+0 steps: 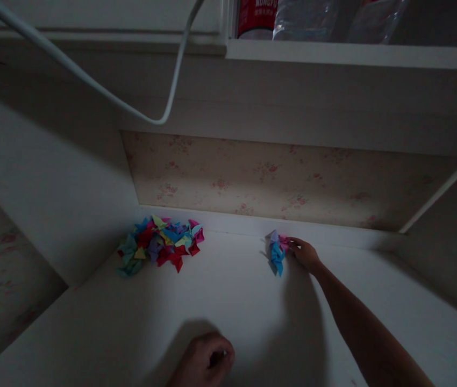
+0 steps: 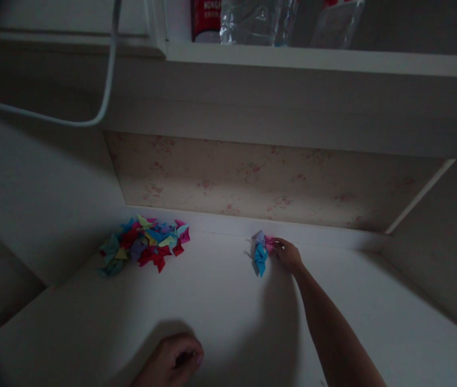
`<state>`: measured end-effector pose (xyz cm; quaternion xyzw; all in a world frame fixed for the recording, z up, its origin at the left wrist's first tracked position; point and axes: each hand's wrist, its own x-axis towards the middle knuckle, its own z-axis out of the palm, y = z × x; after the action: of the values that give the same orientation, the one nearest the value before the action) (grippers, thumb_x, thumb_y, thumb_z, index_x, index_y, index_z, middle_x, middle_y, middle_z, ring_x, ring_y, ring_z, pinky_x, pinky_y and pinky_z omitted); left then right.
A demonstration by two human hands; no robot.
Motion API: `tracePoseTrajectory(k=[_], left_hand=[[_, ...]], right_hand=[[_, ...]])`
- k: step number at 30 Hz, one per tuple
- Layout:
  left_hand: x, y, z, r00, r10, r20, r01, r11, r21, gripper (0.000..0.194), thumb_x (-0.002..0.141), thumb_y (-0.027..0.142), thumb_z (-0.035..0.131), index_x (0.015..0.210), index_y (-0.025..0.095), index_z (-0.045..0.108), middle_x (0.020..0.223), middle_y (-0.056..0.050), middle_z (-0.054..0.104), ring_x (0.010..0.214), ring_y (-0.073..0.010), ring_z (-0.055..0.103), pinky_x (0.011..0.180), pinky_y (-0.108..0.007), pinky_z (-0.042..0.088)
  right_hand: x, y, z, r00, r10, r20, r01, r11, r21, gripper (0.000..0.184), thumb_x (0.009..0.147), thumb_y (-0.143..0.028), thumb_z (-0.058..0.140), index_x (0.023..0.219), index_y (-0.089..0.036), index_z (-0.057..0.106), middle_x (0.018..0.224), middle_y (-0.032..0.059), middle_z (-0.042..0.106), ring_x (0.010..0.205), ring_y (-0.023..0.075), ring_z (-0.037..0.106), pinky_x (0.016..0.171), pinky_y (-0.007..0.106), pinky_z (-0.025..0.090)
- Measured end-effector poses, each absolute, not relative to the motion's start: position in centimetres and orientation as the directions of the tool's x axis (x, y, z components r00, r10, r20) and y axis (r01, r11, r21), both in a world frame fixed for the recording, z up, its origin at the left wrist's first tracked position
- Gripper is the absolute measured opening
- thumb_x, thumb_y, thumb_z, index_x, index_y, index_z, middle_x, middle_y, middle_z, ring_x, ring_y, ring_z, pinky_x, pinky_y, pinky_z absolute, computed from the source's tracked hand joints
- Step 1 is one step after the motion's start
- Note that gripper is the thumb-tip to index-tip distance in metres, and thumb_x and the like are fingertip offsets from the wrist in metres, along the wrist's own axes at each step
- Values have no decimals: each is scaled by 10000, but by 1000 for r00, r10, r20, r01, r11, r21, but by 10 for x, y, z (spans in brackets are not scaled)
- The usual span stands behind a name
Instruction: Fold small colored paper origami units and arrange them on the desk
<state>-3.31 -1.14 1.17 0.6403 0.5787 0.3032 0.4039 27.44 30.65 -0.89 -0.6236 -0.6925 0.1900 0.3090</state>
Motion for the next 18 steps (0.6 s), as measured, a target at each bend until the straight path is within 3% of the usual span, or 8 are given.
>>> tracePoseTrajectory(k=[4,12,18], left_hand=[[-32,-12,10,126,989,-77,488,6,873,183,789,210,532,799,157,707,745,-46,676,686,-138,587,596,-183,400],[-31,-14,16,121,990,-77,488,8,873,196,778,203,538,804,148,724,720,-34,678,662,-126,583,580,-179,390],[-31,-18,19,90,995,-47,442,2,897,218,782,229,538,824,135,731,781,-50,708,719,-141,616,622,-183,419]], right_hand=[[276,304,-9,-34,983,180,725,148,-673,345,808,-313,501,1087,-225,683,854,33,736,618,175,638,651,276,457],[284,281,-2,94,986,136,643,44,-765,440,742,-239,492,1159,-182,618,901,67,722,556,160,616,623,293,459],[279,220,1,204,973,106,494,-9,-869,527,778,-378,465,1242,-132,512,1008,124,678,547,149,602,550,281,476]])
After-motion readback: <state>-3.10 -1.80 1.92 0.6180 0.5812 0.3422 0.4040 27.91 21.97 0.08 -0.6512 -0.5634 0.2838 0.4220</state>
